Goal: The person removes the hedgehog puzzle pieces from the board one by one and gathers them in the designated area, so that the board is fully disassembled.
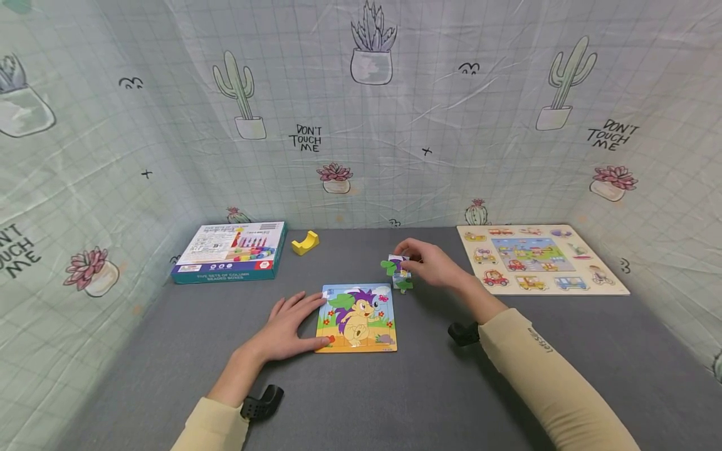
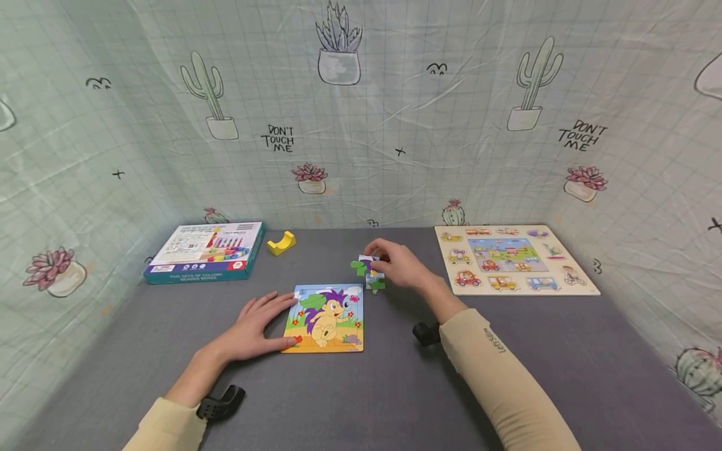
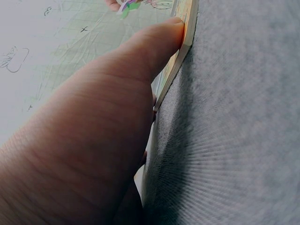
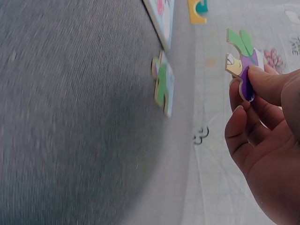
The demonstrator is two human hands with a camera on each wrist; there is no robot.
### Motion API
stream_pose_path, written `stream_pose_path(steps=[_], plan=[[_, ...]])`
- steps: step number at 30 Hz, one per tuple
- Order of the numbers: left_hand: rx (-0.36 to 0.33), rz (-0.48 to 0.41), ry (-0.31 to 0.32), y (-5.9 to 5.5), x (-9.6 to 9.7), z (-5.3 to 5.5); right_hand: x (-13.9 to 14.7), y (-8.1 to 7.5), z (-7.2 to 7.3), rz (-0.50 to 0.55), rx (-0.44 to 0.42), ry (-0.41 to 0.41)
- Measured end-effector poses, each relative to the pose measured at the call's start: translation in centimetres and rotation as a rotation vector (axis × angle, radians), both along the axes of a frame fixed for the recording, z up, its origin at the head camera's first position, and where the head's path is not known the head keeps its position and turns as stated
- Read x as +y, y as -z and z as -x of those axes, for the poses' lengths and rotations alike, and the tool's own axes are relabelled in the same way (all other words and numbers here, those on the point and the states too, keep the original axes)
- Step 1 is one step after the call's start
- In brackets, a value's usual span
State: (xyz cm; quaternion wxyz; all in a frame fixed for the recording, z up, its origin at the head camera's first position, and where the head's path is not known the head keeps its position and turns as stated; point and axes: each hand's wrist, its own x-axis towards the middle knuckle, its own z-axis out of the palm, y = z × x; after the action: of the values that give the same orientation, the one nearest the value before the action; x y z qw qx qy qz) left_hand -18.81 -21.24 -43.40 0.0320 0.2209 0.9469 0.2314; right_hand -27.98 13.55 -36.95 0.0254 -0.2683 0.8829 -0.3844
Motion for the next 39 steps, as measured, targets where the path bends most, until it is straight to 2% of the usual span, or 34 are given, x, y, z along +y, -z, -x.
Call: stream_pose_path(steps=[7, 17, 22, 33, 39], plan=[[0.004, -0.001, -0.001, 0.1, 0.0, -0.1, 1.8, 0.5, 0.6, -0.033, 0.019, 0.022], [0.005, -0.008, 0.005, 0.1, -0.1, 0.0, 4.0, 1.5, 1.2, -0.081, -0.022, 0.049], [0.000, -0.012, 0.008, 0.1, 0.0, 0.0, 5.0, 2.2, 1.6, -0.095, -0.028, 0.035], [0.001, -0.005, 0.006, 0.2, 0.0, 0.1, 6.0, 3.0, 1.9, -0.138, -0.076, 0.028], [-0.001, -0.006, 0.006, 0.1, 0.0, 0.1, 5.9, 3.3, 2.0, -0.142, -0.073, 0.025]])
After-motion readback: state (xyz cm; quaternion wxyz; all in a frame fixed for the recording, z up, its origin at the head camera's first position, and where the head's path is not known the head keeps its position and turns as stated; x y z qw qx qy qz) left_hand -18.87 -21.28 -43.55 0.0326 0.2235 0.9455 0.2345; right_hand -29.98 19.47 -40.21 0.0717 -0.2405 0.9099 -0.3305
